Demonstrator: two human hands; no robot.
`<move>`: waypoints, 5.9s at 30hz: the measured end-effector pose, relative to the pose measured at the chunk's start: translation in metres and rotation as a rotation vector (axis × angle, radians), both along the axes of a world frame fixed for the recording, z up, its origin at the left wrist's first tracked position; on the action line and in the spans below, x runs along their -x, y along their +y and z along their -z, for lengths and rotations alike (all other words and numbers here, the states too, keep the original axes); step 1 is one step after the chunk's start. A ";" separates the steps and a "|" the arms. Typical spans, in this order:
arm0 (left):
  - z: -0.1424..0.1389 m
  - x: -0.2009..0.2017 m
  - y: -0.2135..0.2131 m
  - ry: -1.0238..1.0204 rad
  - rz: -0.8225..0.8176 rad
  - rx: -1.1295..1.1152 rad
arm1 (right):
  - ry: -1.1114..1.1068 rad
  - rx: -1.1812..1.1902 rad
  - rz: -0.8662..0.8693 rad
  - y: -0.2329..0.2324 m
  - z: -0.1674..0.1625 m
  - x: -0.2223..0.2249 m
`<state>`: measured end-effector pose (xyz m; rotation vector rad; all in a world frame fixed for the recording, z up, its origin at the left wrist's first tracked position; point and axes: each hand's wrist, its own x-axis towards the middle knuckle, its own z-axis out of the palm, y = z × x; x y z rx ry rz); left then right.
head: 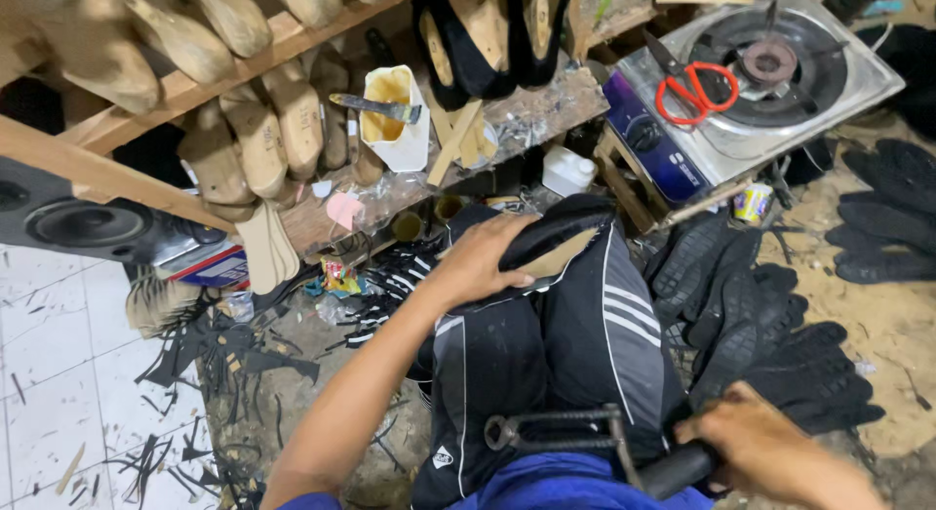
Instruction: The person sits in a shoe workshop with a black fabric shoe upper fitted over a wooden last on their lap. They use pincers to grip and pull the upper material, tap and press the shoe with a hammer, and trim excess material with scissors while shaping the upper around the last.
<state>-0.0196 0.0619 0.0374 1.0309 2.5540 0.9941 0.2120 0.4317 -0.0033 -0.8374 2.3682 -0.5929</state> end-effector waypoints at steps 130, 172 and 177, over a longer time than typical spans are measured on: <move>-0.008 -0.023 -0.013 0.042 -0.337 -0.187 | 0.045 0.514 0.512 -0.167 -0.020 0.046; -0.003 -0.025 0.004 -0.014 -0.441 0.089 | 0.257 0.317 0.611 -0.181 -0.017 0.125; -0.001 -0.031 0.006 0.218 -0.372 -0.008 | 0.242 0.133 0.477 -0.157 -0.025 0.133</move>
